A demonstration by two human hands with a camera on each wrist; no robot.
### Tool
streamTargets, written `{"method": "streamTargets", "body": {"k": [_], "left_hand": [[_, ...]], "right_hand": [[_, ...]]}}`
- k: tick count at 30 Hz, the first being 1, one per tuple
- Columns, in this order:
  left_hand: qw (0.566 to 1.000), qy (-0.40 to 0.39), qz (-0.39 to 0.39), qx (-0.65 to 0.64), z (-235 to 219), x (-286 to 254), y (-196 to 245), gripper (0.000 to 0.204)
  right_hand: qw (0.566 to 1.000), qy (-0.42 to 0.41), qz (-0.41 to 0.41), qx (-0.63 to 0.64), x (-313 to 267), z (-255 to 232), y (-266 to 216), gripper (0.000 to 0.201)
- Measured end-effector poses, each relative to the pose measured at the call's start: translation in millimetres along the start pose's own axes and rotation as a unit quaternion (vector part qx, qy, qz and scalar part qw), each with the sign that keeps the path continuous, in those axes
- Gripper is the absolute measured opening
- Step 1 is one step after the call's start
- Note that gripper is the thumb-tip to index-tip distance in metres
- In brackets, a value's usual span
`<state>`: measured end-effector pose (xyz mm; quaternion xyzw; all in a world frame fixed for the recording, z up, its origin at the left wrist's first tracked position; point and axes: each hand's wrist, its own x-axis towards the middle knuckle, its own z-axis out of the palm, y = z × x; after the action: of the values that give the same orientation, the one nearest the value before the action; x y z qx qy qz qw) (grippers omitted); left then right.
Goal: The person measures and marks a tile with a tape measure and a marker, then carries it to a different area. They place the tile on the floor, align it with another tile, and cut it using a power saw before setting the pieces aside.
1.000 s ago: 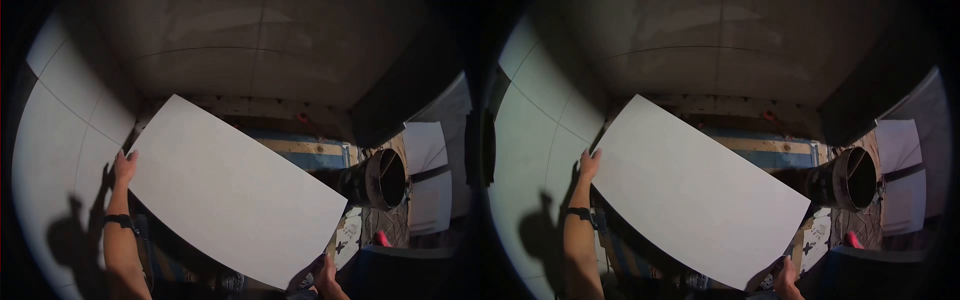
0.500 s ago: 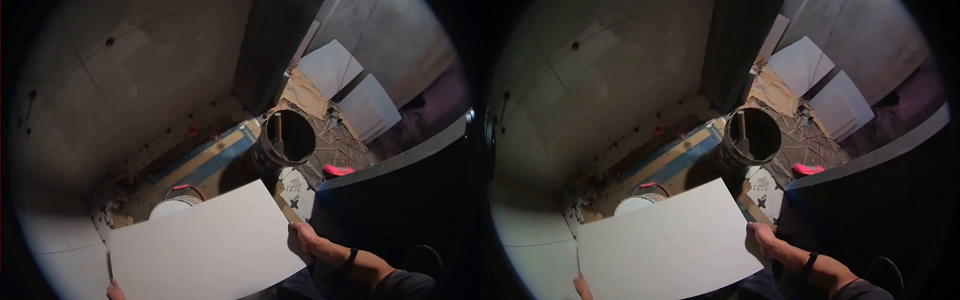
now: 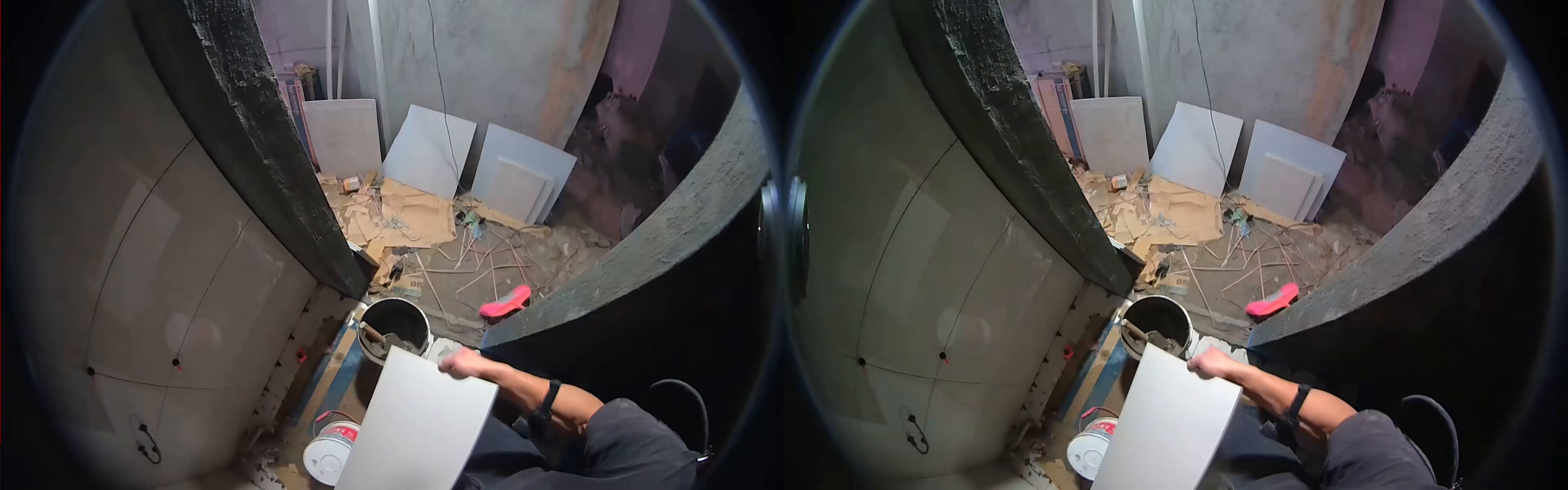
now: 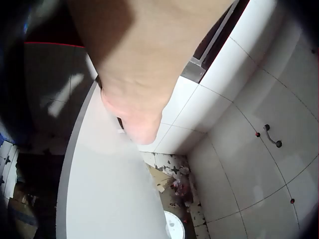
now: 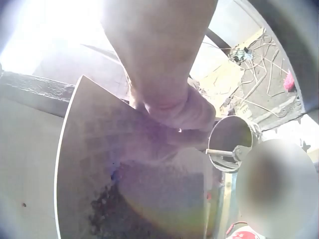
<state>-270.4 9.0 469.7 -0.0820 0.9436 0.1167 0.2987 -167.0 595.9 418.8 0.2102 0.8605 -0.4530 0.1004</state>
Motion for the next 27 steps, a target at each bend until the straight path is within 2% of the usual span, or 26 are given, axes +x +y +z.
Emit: {"method": "streamTargets", "body": {"k": [1, 2, 3, 4, 6, 7, 9, 10, 11, 13, 14, 15, 16, 17, 18, 19, 20, 21, 22, 23, 25, 27], "left_hand": [[1.000, 0.000, 0.025, 0.002, -13.9, 5.9, 40.8, 0.073], [0.999, 0.004, 0.044, 0.003, -29.0, 11.7, 85.6, 0.073], [0.998, 0.000, 0.065, 0.001, -32.1, 24.2, 114.7, 0.072], [0.997, -0.003, 0.082, 0.006, -42.8, 31.3, 148.2, 0.072], [0.993, -0.008, 0.112, 0.020, -59.2, 42.2, 218.0, 0.070], [0.991, -0.012, 0.127, 0.028, -63.7, 49.4, 252.1, 0.070], [0.985, -0.022, 0.164, 0.056, -72.0, 66.2, 329.1, 0.068], [0.981, -0.029, 0.177, 0.076, -78.6, 73.8, 373.0, 0.068], [0.975, -0.033, 0.195, 0.096, -80.2, 86.0, 408.3, 0.067], [0.963, -0.040, 0.232, 0.131, -80.5, 109.0, 479.3, 0.066], [0.957, -0.043, 0.248, 0.146, -79.1, 123.4, 512.6, 0.065], [0.950, -0.044, 0.263, 0.160, -75.8, 138.4, 544.2, 0.065], [0.944, -0.050, 0.279, 0.169, -69.4, 153.8, 572.6, 0.064], [0.938, -0.057, 0.289, 0.181, -61.9, 167.2, 609.2, 0.064], [0.933, -0.065, 0.301, 0.189, -53.1, 183.7, 644.1, 0.063], [0.926, -0.073, 0.312, 0.198, -43.6, 200.2, 682.4, 0.062], [0.919, -0.083, 0.325, 0.208, -35.6, 218.6, 721.0, 0.062], [0.910, -0.093, 0.340, 0.219, -27.2, 233.8, 760.1, 0.061], [0.902, -0.103, 0.349, 0.231, -18.7, 247.7, 794.6, 0.061], [0.895, -0.111, 0.358, 0.240, -14.2, 260.0, 830.9, 0.060], [0.879, -0.125, 0.380, 0.261, -9.2, 272.2, 900.8, 0.059], [0.861, -0.134, 0.403, 0.278, -3.9, 273.1, 969.6, 0.057]], "right_hand": [[0.976, -0.015, 0.187, 0.112, 15.0, -35.4, -29.8, 0.034], [0.956, -0.036, 0.196, 0.215, 22.1, -84.7, -61.6, 0.035], [0.973, -0.020, 0.189, 0.132, 36.9, -100.6, -76.1, 0.026], [0.999, -0.017, -0.030, 0.035, 83.3, -97.0, -21.4, 0.023], [0.984, 0.009, -0.152, -0.088, 104.5, -168.8, -48.3, 0.020], [0.976, 0.013, -0.188, -0.110, 116.6, -206.7, -59.2, 0.021], [0.936, 0.065, -0.346, 0.001, 160.5, -257.5, -44.5, 0.017], [0.870, 0.109, -0.462, 0.131, 209.1, -275.1, -8.9, 0.022], [0.870, 0.149, -0.465, 0.072, 251.1, -284.7, 18.3, 0.024], [0.926, 0.144, -0.309, 0.164, 249.3, -332.0, 22.3, 0.025], [0.920, 0.151, -0.251, 0.262, 243.8, -350.4, 22.5, 0.026], [0.882, 0.171, -0.219, 0.380, 238.9, -367.7, 23.9, 0.027], [0.821, 0.195, -0.208, 0.495, 225.6, -382.0, 18.6, 0.028], [0.763, 0.220, -0.208, 0.571, 222.9, -405.8, 20.9, 0.029], [0.733, 0.250, -0.201, 0.600, 224.9, -429.3, 24.7, 0.031], [0.758, 0.249, -0.205, 0.568, 237.1, -452.2, 51.4, 0.023], [0.869, 0.243, -0.137, 0.409, 265.4, -472.5, 86.5, 0.017], [0.945, 0.222, -0.080, 0.226, 294.6, -492.1, 123.1, 0.018], [0.983, 0.178, -0.011, 0.041, 311.4, -517.0, 159.9, 0.022], [0.981, 0.117, 0.037, -0.152, 328.2, -541.4, 196.3, 0.028], [0.989, 0.124, 0.014, -0.085, 311.8, -561.1, 266.9, 0.027], [0.983, 0.114, 0.093, -0.108, 284.9, -598.7, 292.0, 0.028]]}}
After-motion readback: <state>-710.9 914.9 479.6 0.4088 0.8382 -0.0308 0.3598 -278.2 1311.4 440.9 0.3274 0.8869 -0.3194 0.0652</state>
